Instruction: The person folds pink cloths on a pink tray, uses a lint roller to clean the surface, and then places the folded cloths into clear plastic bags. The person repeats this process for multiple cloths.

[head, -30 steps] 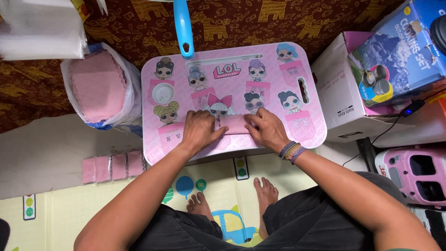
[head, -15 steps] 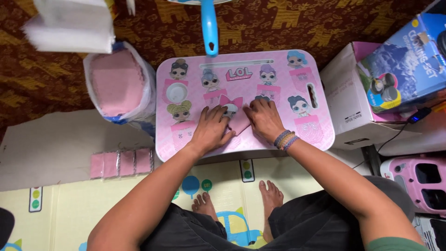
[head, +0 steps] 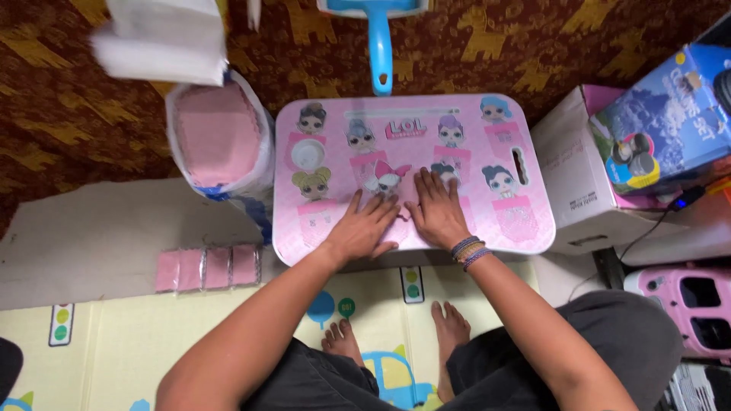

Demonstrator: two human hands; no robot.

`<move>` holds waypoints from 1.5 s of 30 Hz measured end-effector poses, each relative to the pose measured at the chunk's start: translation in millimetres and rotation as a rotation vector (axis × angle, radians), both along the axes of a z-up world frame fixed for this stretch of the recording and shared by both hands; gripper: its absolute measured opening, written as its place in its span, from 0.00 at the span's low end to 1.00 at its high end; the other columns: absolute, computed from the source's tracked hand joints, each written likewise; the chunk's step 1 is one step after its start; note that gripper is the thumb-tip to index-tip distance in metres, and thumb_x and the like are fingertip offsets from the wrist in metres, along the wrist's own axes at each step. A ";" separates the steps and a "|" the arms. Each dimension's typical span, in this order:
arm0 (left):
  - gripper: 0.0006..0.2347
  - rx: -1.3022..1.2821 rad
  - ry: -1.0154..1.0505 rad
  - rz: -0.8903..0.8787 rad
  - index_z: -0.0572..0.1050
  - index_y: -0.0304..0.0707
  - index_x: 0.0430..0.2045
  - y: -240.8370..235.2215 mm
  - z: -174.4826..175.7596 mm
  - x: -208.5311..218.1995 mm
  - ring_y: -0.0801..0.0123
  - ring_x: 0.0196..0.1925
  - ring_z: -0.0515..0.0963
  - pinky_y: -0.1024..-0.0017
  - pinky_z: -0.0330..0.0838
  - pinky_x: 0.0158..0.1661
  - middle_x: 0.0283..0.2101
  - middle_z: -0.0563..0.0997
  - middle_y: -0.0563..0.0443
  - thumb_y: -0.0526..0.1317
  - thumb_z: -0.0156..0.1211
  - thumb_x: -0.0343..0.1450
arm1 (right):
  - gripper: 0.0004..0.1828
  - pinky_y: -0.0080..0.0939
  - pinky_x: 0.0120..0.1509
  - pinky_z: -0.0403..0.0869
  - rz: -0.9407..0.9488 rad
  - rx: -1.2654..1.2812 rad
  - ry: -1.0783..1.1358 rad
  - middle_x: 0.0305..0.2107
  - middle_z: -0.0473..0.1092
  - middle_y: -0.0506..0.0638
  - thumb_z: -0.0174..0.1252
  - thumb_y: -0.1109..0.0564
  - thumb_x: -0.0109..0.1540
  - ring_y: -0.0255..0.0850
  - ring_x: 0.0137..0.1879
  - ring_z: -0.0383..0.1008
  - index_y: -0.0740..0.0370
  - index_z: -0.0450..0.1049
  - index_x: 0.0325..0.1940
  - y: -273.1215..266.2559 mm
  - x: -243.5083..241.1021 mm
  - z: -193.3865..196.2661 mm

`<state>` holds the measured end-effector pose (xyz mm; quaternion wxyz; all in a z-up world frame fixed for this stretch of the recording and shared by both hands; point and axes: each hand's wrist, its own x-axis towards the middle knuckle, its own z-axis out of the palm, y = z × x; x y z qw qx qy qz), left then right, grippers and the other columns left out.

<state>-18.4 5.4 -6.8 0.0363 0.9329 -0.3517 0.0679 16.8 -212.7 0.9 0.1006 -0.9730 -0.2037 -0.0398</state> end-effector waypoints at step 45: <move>0.42 0.230 0.202 -0.354 0.52 0.40 0.73 -44.9 22.3 -42.8 0.49 0.79 0.47 0.46 0.43 0.73 0.78 0.48 0.39 0.70 0.45 0.68 | 0.08 0.32 0.14 0.72 -0.378 1.516 0.583 0.20 0.71 0.53 0.54 0.58 0.67 0.34 0.18 0.70 0.68 0.70 0.41 -16.8 -45.2 54.5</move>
